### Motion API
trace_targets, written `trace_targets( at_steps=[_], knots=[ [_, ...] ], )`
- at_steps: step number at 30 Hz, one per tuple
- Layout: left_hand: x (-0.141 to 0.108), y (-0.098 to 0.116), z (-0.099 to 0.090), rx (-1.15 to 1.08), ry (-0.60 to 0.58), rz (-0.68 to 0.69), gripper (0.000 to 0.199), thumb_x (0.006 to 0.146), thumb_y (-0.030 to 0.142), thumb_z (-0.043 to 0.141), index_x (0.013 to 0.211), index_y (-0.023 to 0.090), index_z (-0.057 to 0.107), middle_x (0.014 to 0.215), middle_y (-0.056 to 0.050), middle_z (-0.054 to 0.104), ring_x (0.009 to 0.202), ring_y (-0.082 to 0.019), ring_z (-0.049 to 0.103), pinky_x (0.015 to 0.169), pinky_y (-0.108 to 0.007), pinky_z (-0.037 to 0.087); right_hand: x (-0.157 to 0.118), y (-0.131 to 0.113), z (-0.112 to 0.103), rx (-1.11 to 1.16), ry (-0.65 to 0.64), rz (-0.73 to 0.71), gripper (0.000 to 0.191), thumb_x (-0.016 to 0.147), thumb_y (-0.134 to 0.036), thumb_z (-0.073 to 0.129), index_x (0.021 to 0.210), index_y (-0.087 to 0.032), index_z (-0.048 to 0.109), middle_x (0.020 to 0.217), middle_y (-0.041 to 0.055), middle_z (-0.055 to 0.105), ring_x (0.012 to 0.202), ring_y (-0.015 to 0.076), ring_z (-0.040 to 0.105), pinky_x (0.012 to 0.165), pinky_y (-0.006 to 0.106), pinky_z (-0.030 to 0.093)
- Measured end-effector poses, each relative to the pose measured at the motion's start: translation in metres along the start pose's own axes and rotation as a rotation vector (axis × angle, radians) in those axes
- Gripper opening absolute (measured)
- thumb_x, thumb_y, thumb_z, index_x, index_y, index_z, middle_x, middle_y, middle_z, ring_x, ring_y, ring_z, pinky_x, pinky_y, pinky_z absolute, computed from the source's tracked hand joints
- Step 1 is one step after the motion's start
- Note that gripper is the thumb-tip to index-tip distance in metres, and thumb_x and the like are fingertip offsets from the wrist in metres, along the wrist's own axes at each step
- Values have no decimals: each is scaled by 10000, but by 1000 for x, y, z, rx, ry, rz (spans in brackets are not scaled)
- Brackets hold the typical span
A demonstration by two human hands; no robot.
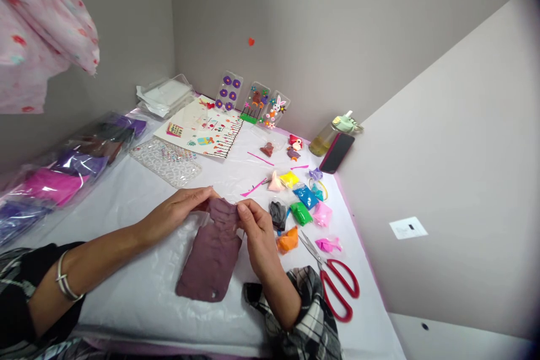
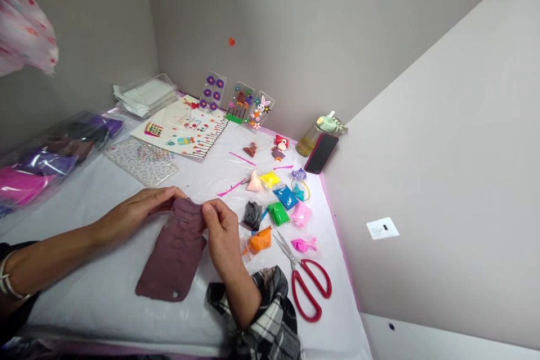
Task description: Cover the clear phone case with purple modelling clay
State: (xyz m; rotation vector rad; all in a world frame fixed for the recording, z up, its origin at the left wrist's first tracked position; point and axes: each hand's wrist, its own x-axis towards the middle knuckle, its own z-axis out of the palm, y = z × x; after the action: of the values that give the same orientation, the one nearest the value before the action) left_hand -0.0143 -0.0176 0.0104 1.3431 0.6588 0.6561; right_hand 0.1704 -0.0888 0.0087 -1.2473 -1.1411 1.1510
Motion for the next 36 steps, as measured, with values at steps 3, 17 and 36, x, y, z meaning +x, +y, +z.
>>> trace_targets(
  at_steps=[3,17,36],
  knots=[
    [0,0,0,40,-7,2,350,984,475,547,845,194,702,850,-10,685,888,-212,619,871,-307,458,0,0,0,9,20,-3,321,948,-450,579,761,-190,581,668,-32,484,640,135,441,608,264,354],
    [0,-2,0,175,115,104,217,944,375,643,1126,277,711,1010,2,696,986,-188,627,902,-282,484,-2,-5,2,-14,-21,-10,310,948,-433,572,755,-191,593,625,-38,509,606,134,466,587,255,362],
    [-2,2,4,52,160,60,194,947,420,620,982,233,661,908,2,650,886,-183,616,820,-280,494,-2,-2,0,-10,-31,-7,314,961,-427,571,757,-190,598,634,-38,517,615,134,462,607,267,347]
  ],
)
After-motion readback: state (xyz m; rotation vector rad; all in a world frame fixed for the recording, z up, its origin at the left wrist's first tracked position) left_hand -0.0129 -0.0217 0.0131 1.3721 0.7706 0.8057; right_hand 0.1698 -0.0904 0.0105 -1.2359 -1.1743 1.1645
